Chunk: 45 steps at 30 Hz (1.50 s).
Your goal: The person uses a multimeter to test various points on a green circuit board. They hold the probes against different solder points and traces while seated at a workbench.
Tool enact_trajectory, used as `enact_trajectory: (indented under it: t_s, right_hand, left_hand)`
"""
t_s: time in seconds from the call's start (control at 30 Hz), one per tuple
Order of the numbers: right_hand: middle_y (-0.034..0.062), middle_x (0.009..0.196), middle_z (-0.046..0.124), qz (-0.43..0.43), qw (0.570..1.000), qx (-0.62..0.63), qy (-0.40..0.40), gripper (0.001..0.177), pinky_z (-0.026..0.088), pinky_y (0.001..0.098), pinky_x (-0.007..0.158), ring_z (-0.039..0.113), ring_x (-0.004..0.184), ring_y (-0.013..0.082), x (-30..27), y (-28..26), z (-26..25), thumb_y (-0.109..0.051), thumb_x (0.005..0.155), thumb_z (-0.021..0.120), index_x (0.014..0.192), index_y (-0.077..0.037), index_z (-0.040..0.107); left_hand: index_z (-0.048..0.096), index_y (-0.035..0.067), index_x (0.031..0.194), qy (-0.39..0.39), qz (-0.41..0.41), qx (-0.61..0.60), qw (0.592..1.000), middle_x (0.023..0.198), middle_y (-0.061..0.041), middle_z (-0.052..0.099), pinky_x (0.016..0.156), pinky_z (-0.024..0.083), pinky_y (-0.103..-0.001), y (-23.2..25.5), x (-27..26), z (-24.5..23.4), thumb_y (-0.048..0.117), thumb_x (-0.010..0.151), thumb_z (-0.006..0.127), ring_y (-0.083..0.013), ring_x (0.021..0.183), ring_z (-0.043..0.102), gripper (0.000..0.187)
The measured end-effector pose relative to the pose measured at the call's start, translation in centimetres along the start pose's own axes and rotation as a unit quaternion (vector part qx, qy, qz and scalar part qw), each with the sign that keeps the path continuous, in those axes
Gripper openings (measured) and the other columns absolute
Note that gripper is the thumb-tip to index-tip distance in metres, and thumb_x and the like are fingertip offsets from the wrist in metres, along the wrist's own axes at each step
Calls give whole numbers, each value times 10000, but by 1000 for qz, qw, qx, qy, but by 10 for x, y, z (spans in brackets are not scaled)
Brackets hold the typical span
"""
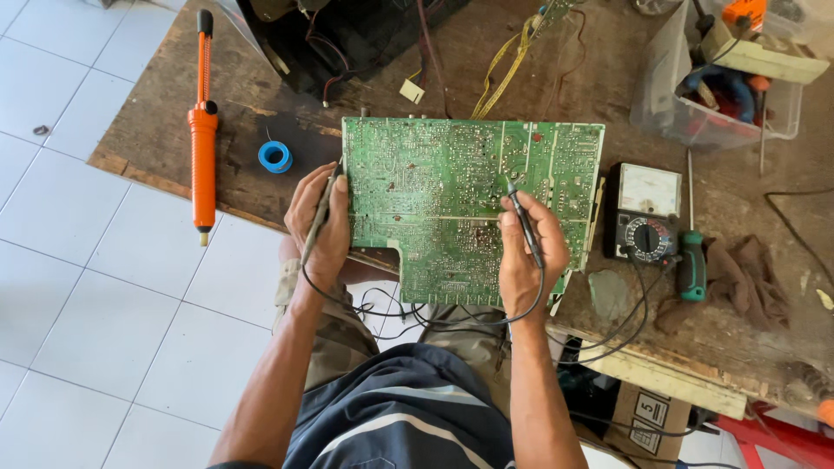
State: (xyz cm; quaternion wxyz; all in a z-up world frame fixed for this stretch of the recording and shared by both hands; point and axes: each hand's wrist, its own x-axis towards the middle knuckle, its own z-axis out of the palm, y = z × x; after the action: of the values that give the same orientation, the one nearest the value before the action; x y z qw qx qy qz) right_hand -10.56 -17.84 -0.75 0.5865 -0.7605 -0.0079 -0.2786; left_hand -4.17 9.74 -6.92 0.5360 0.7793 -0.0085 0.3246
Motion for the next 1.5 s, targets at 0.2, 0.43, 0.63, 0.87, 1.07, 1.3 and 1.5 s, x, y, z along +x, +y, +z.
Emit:
enact_trajectory:
  t_s: [0.2, 0.43, 0.63, 0.87, 1.07, 1.3, 1.5]
  right_hand:
    - [297, 1229, 737, -7, 1000, -19, -6, 278, 665, 502, 984, 760, 1176, 419, -1, 7, 2, -63, 1125, 662, 1377, 55, 679]
    - [300, 1225, 735, -16, 1000, -25, -5, 285, 648, 525, 1018, 755, 1196, 430, -2, 6, 7, -71, 1121, 670, 1376, 57, 682]
    - [305, 1223, 732, -14, 999, -34, -13, 304, 618, 564, 1067, 750, 1226, 452, -4, 4, 6, -71, 1122, 656, 1392, 68, 674]
    - [304, 1222, 734, -11, 999, -37, -7, 301, 615, 562, 1070, 751, 1225, 446, -7, 10, 8, -61, 1121, 654, 1396, 61, 673]
    - [296, 1230, 740, -7, 999, -39, -4, 301, 605, 554, 1089, 756, 1229, 432, -9, 11, 9, -74, 1121, 663, 1393, 54, 679]
    - [301, 1227, 743, 1, 999, -42, -2, 293, 604, 567, 1089, 755, 1229, 445, -10, 3, 10, -55, 1115, 663, 1387, 51, 682]
    - [302, 1223, 744, -12, 999, -48, -5, 288, 615, 557, 1079, 757, 1227, 444, -8, 2, 9, -63, 1127, 658, 1387, 59, 682]
  left_hand:
    - [791, 8, 1252, -13, 21, 12, 1000, 1265, -189, 796, 1009, 623, -505, 13, 4, -2, 218, 1128, 702, -434, 1178, 784, 260]
    - [762, -21, 1344, 10, 44, 15, 999, 1316, -235, 765, 1038, 610, -546, 6, 2, 6, 201, 1133, 678, -483, 1225, 752, 318]
    - [784, 3, 1345, 19, 40, 21, 999, 1252, -216, 779, 988, 623, -542, 1, -1, 10, 211, 1123, 694, -483, 1174, 769, 317]
    - [799, 29, 1347, 22, 35, 30, 999, 1214, -210, 789, 940, 631, -549, -3, -6, 10, 226, 1122, 704, -487, 1134, 778, 314]
    - [797, 13, 1343, 19, 36, 25, 999, 1201, -223, 788, 910, 634, -565, 3, -4, 9, 205, 1125, 693, -504, 1102, 778, 309]
    - [791, -11, 1335, 14, 50, 31, 998, 1192, -239, 784, 886, 632, -578, 5, -3, 7, 190, 1134, 684, -522, 1088, 774, 303]
    - [791, 4, 1342, 11, 44, 41, 998, 1189, -231, 781, 882, 633, -581, 4, -5, 7, 199, 1129, 682, -524, 1077, 772, 309]
